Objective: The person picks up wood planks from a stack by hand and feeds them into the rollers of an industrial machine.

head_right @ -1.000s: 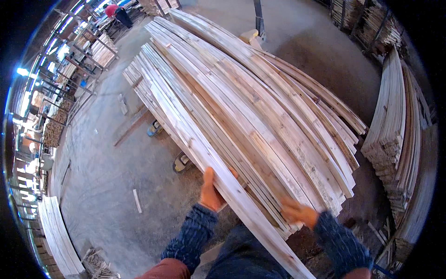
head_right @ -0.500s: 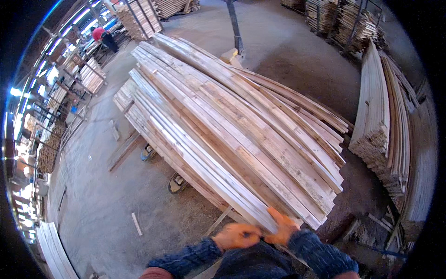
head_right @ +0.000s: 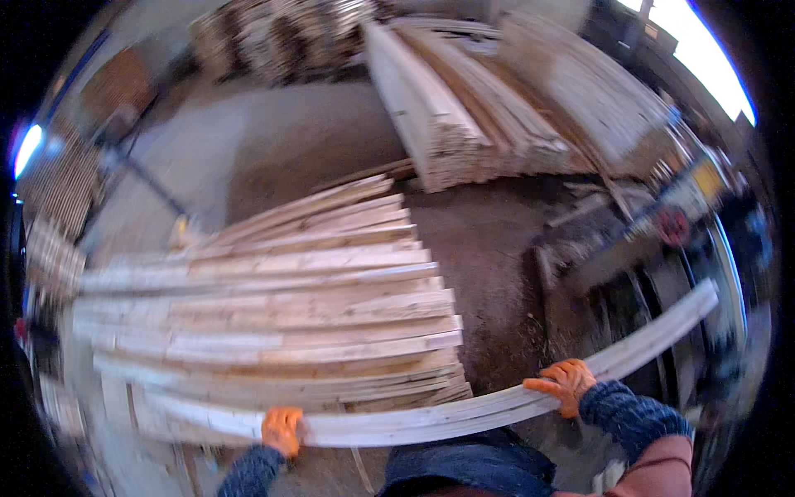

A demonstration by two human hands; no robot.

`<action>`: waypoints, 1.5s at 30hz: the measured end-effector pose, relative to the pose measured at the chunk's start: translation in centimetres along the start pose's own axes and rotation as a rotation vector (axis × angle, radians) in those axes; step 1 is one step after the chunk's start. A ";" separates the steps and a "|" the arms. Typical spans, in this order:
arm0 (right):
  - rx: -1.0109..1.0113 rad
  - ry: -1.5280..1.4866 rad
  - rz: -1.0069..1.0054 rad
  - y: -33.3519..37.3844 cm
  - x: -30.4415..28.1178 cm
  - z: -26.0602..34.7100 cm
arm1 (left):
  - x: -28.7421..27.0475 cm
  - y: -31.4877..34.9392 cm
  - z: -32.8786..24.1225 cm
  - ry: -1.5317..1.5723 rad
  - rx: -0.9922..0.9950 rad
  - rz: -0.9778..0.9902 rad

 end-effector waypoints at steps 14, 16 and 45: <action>0.295 0.003 -0.313 18.9 14.2 -12.3 | -5.9 3.3 -25.7 -0.267 0.119 0.021; 0.498 0.059 -0.317 22.2 13.9 -13.8 | -6.8 2.1 -32.6 -0.280 0.114 0.028; 0.071 0.042 -0.625 22.5 20.4 -16.0 | -8.7 5.8 -45.7 -0.378 -0.029 0.256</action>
Point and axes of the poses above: each hand's wrist, its own y-axis away from the middle knuckle, its own x-axis out of the palm, z = x × y, the point moved 3 cm from there along -y, towards the middle knuckle, and after that the axes turned 8 degrees about -x, right-handed, at the moved point
